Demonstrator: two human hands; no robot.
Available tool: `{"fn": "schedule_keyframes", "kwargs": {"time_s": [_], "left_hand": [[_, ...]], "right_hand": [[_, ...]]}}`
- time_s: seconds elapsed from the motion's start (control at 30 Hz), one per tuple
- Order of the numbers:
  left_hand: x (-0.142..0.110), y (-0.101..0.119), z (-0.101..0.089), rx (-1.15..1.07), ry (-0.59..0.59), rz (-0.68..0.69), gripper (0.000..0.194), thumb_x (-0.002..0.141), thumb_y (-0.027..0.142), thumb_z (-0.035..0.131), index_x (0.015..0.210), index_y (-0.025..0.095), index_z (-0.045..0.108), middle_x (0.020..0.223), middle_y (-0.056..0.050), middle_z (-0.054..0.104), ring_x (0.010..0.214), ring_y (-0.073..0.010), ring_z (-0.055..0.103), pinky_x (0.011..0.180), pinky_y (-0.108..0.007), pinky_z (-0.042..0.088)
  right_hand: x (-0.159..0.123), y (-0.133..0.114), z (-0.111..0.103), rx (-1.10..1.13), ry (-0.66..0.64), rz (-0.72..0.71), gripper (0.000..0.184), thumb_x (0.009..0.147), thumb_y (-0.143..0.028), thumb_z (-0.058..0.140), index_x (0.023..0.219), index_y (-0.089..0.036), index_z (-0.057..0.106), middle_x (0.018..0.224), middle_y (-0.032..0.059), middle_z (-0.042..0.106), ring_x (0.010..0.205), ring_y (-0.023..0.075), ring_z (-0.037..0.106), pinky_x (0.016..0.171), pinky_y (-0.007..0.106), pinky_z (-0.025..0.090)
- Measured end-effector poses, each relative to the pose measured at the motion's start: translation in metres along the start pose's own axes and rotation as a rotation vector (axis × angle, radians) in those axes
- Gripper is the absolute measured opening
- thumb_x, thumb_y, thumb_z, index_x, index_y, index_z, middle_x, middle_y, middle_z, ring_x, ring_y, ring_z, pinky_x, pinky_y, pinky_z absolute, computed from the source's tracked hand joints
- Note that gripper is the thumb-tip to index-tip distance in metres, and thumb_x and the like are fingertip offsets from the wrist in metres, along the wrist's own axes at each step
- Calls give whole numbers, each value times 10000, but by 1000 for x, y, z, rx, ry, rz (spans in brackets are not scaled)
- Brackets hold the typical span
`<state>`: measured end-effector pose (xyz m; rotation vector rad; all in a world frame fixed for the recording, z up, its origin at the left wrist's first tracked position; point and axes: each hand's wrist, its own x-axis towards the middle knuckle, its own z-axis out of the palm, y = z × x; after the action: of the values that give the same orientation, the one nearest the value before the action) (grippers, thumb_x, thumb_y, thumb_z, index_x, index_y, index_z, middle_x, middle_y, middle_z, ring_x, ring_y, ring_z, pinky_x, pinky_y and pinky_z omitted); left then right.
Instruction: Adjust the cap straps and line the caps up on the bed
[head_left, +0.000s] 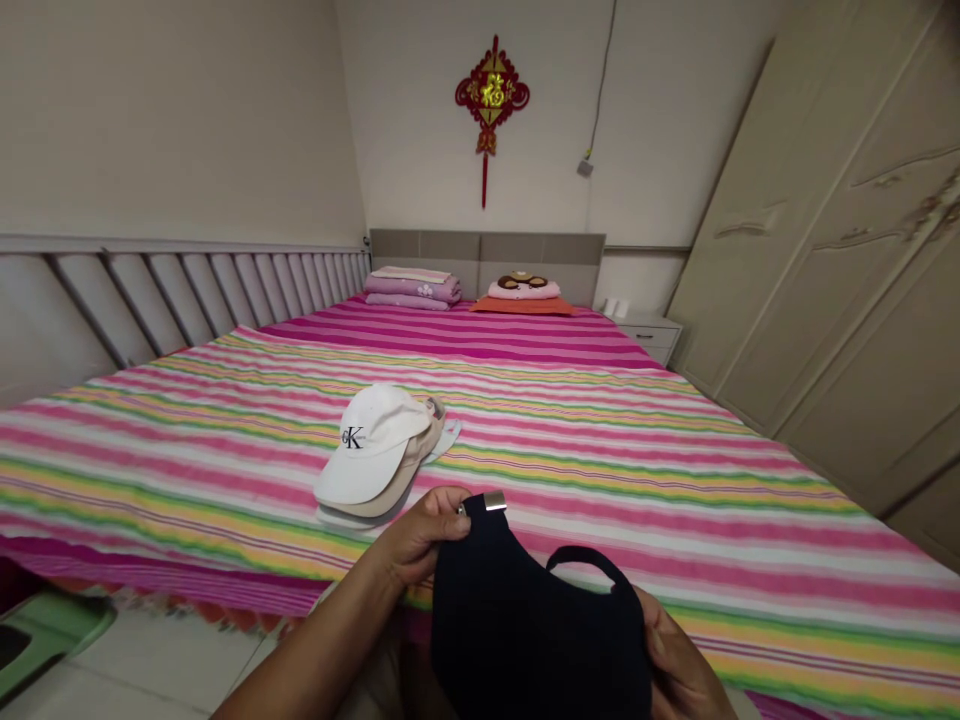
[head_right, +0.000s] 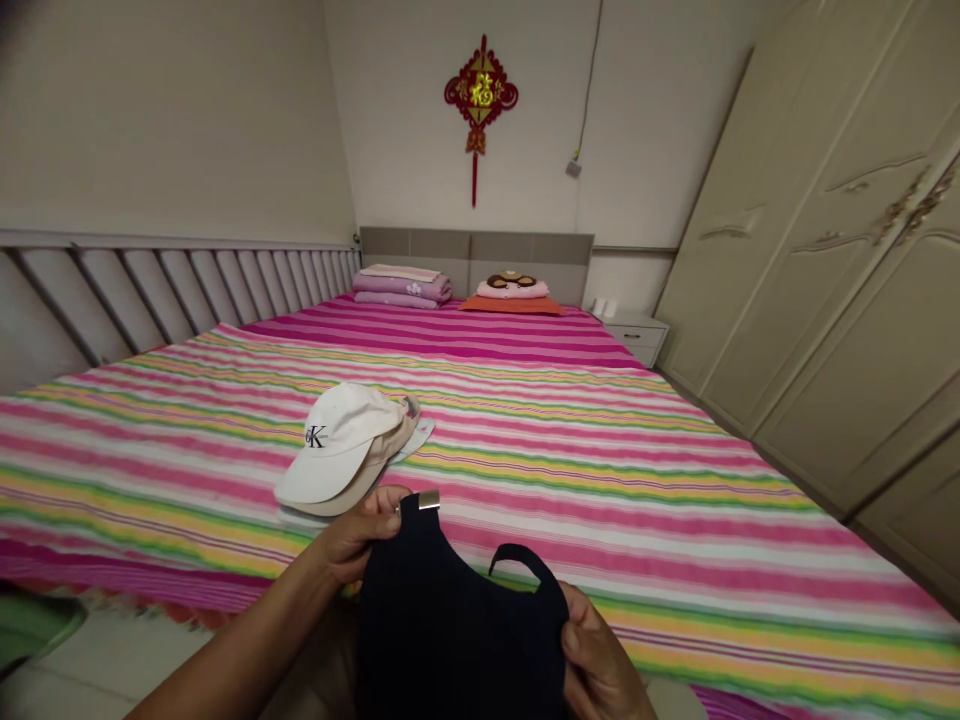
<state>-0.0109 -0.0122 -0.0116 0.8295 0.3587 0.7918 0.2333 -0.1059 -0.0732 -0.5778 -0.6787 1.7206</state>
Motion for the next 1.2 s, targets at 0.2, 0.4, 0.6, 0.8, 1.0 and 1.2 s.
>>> {"fn": "schedule_keyframes", "kwargs": {"time_s": [0.2, 0.4, 0.6, 0.8, 1.0, 1.2], "left_hand": [[-2, 2, 2, 10, -2, -66, 234, 539, 214, 755, 680, 55, 656, 581, -56, 649, 490, -96, 584, 487, -158, 441], [-2, 2, 3, 5, 86, -67, 229, 556, 264, 749, 592, 67, 638, 508, -39, 617, 441, -82, 558, 461, -155, 424], [-3, 1, -1, 9, 102, -83, 318, 579, 372, 719, 547, 68, 631, 478, -54, 613, 428, -109, 563, 443, -184, 429], [-4, 2, -5, 7, 38, -98, 431, 606, 488, 657, 582, 57, 650, 508, -69, 630, 465, -127, 585, 470, -200, 450], [-7, 9, 2, 153, 42, -102, 303, 488, 250, 779, 691, 61, 659, 593, -60, 654, 492, -107, 586, 483, -171, 440], [-10, 15, 10, 324, 109, -135, 228, 534, 182, 747, 727, 105, 652, 614, -26, 650, 475, -86, 566, 448, -155, 415]], "right_hand": [[-2, -3, 7, -39, -12, 80, 347, 534, -297, 772, 839, -199, 639, 646, 12, 667, 555, 131, 613, 521, 189, 451], [-5, -2, 17, 8, -56, 89, 212, 576, -230, 753, 749, -189, 637, 572, -9, 635, 496, 108, 587, 487, 177, 432], [-9, -5, 17, -1, -3, 152, 230, 552, -218, 770, 745, -210, 644, 614, -5, 654, 514, 119, 599, 504, 189, 447], [-8, -4, 18, -2, 20, 142, 221, 566, -236, 763, 753, -222, 646, 637, 1, 667, 548, 130, 613, 543, 205, 467], [-6, 0, 15, 11, 64, 113, 251, 534, -197, 776, 748, -184, 646, 642, 13, 667, 584, 147, 626, 577, 225, 480], [-6, 2, 15, -3, 29, 115, 248, 541, -220, 770, 753, -192, 646, 634, 8, 666, 580, 147, 623, 571, 229, 475]]}}
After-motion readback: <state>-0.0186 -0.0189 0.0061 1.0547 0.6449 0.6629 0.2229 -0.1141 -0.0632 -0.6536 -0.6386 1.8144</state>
